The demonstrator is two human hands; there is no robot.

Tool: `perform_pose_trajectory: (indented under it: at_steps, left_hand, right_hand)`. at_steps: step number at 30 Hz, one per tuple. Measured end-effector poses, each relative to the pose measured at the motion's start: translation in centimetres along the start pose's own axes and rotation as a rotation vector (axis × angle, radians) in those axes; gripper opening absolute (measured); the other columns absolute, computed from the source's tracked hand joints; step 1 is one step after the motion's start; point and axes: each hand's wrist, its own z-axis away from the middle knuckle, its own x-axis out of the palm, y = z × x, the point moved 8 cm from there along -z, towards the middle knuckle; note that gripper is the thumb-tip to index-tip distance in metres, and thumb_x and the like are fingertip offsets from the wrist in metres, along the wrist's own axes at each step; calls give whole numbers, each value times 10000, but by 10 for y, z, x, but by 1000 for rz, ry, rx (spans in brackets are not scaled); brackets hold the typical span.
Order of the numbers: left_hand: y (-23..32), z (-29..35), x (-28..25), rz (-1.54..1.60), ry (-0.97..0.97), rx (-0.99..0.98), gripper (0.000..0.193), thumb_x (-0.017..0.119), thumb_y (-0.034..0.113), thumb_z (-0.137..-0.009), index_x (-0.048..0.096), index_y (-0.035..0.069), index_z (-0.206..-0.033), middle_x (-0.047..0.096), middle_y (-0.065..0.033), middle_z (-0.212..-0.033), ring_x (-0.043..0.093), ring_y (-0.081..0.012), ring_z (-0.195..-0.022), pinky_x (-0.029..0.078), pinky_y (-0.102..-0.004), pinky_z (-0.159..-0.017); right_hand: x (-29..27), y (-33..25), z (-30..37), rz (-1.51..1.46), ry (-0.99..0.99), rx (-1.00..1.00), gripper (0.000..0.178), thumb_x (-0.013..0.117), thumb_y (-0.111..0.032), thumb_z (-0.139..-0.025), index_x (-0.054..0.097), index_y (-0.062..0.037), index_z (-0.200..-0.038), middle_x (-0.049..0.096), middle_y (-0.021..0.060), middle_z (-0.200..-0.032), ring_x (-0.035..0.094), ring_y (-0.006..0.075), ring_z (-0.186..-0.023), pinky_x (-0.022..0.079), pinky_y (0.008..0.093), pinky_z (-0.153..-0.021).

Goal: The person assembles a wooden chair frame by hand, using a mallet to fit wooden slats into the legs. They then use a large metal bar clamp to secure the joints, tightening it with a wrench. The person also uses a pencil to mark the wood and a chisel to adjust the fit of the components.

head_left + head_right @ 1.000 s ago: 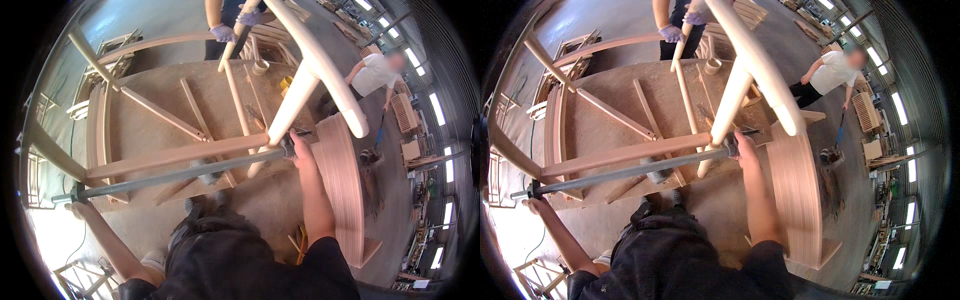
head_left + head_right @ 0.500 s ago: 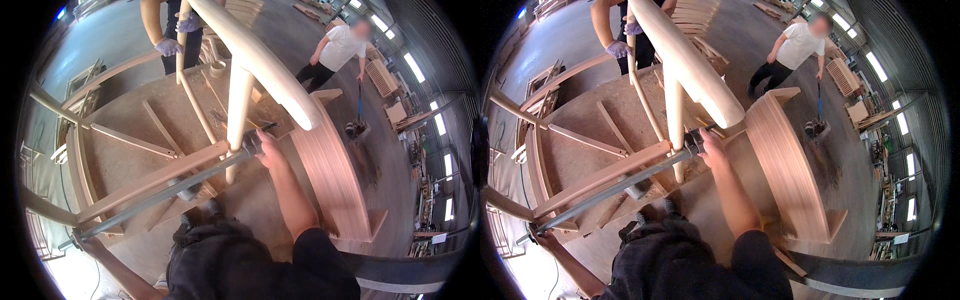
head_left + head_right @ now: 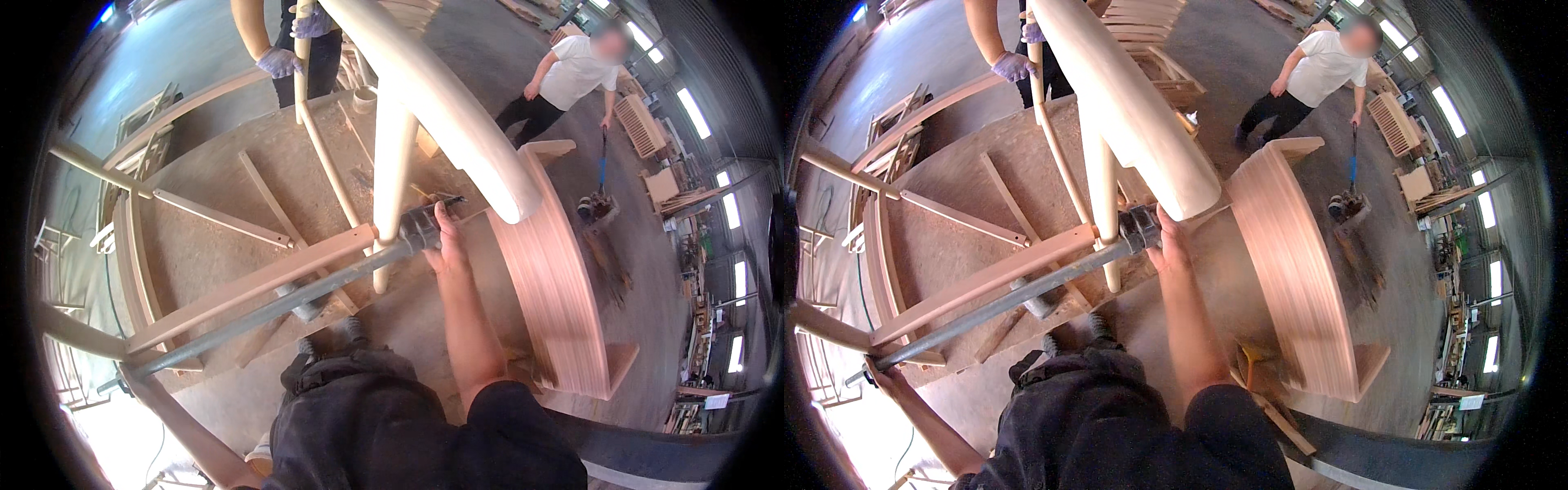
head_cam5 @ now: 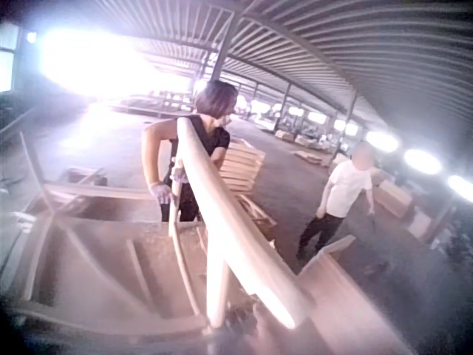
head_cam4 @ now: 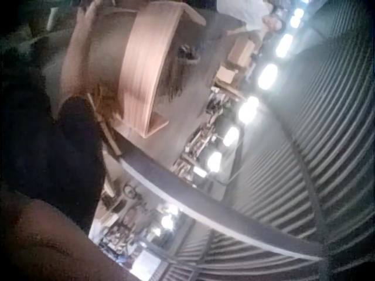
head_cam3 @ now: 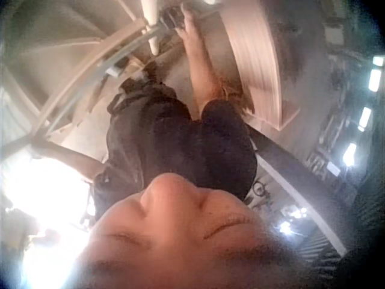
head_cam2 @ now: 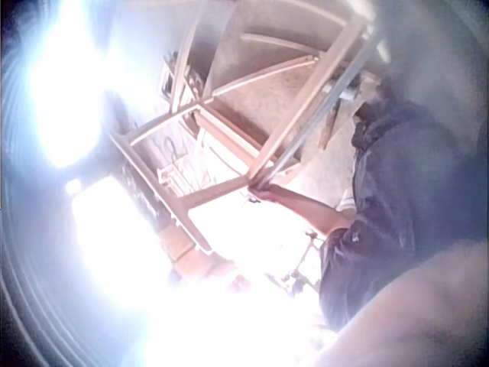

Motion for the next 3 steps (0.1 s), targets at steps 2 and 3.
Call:
perform_pose_trajectory:
  at_steps: [2, 3]
  left_hand:
    - [0, -13, -8, -62, -15, 12, 455, 659, 326, -990, 609, 11, -1315, 641, -118, -1307, 602, -236, -1206, 443, -387, -1085]
    - [-3, -18, -10, -59, -24, 5, 489, 670, 333, -982, 593, 16, -1347, 615, -123, -1360, 587, -236, -1233, 439, -390, -1092]
  right_hand:
    - [-14, 7, -7, -10, 43, -6, 263, 653, -229, -997, 616, -68, -1201, 693, 95, -1124, 706, 326, -1015, 602, 490, -863]
    - [-25, 11, -13, -14, 67, -13, 265, 654, -224, -996, 615, -65, -1204, 693, 101, -1147, 703, 344, -1039, 602, 501, -871]
